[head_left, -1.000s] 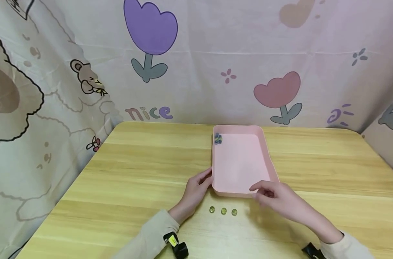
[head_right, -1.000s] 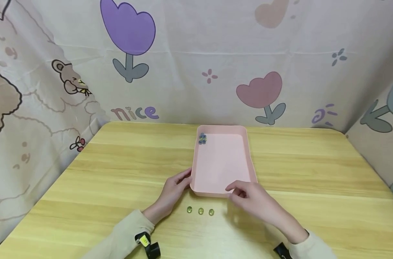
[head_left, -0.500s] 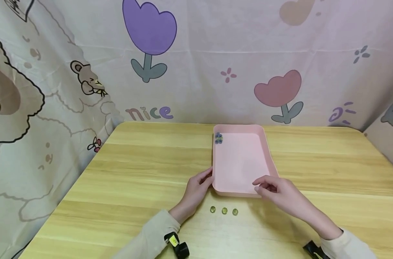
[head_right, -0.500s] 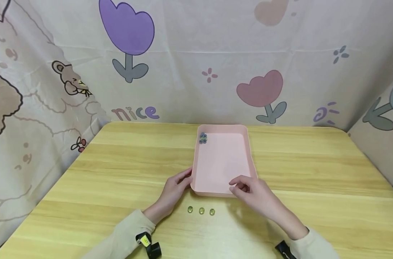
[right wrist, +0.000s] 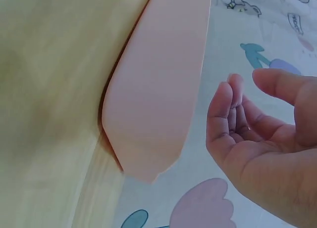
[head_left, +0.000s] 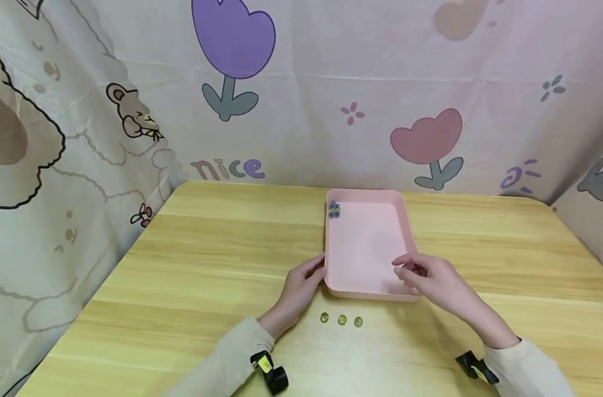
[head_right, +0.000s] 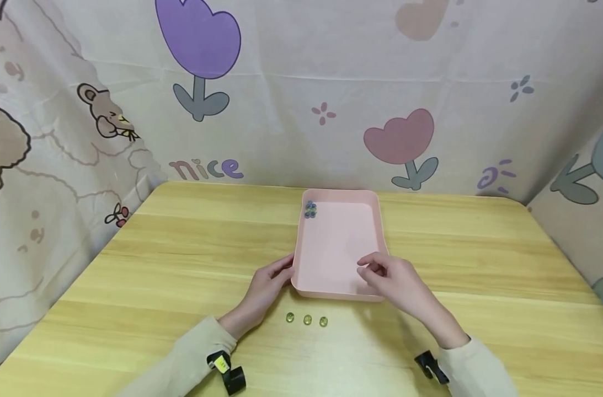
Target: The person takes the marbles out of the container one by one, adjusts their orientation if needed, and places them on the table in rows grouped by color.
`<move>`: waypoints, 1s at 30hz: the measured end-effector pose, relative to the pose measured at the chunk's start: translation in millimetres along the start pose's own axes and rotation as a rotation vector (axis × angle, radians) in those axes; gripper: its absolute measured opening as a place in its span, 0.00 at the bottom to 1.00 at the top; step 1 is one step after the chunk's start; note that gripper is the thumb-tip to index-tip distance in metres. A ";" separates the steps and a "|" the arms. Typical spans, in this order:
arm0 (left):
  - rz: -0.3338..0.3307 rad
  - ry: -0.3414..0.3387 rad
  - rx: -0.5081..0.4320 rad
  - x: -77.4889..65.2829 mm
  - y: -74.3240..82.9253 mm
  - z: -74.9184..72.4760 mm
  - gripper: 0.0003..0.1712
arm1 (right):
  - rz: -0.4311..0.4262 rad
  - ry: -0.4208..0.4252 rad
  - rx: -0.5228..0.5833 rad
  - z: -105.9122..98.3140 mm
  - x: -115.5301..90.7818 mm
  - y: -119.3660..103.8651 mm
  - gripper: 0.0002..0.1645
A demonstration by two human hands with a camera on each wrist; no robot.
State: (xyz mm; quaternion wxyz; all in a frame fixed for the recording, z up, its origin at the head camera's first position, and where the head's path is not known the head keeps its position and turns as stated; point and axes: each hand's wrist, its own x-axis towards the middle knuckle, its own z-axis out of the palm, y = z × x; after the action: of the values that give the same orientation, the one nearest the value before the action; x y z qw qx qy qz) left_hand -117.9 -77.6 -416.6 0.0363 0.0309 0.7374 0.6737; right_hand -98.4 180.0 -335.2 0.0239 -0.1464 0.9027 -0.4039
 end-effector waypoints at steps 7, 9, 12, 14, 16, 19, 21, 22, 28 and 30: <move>-0.012 0.007 0.006 -0.4 0.9 -1.2 0.23 | 0.014 -0.015 -0.025 2.3 7.0 1.5 0.14; -0.011 0.008 0.005 -0.4 1.2 -1.4 0.23 | 0.012 -0.019 -0.035 3.4 9.0 1.6 0.13; -0.004 0.010 0.004 0.0 1.6 -1.1 0.23 | 0.016 -0.020 -0.051 4.6 11.6 3.1 0.12; -0.011 0.008 -0.005 0.0 1.7 -0.3 0.23 | 0.021 -0.023 -0.062 5.6 12.2 5.4 0.11; -0.019 0.008 -0.009 -0.5 1.1 0.7 0.23 | 0.029 -0.024 -0.073 6.4 12.4 8.3 0.11; -0.024 0.002 -0.007 -1.1 0.0 2.1 0.23 | 0.016 -0.019 -0.098 7.4 13.9 12.2 0.11; -0.015 0.001 -0.004 -1.6 -0.6 2.5 0.23 | -0.015 -0.018 -0.125 6.8 17.0 13.6 0.11; -0.007 0.000 -0.007 -1.6 -0.7 2.5 0.23 | -0.031 -0.020 -0.143 6.1 19.3 13.8 0.11; 0.022 0.000 -0.023 -1.5 -0.6 0.6 0.23 | -0.083 -0.086 -0.230 -6.1 38.7 7.7 0.10; 0.019 -0.005 -0.018 -2.5 -0.2 0.2 0.23 | -0.077 -0.124 -0.244 -10.2 45.2 5.2 0.11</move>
State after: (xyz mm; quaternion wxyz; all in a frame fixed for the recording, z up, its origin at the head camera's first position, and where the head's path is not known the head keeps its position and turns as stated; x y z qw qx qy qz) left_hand -115.4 -77.6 -416.8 0.0320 0.0390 0.7310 0.6805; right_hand -144.6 177.9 -328.8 0.0461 -0.2072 0.9356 -0.2821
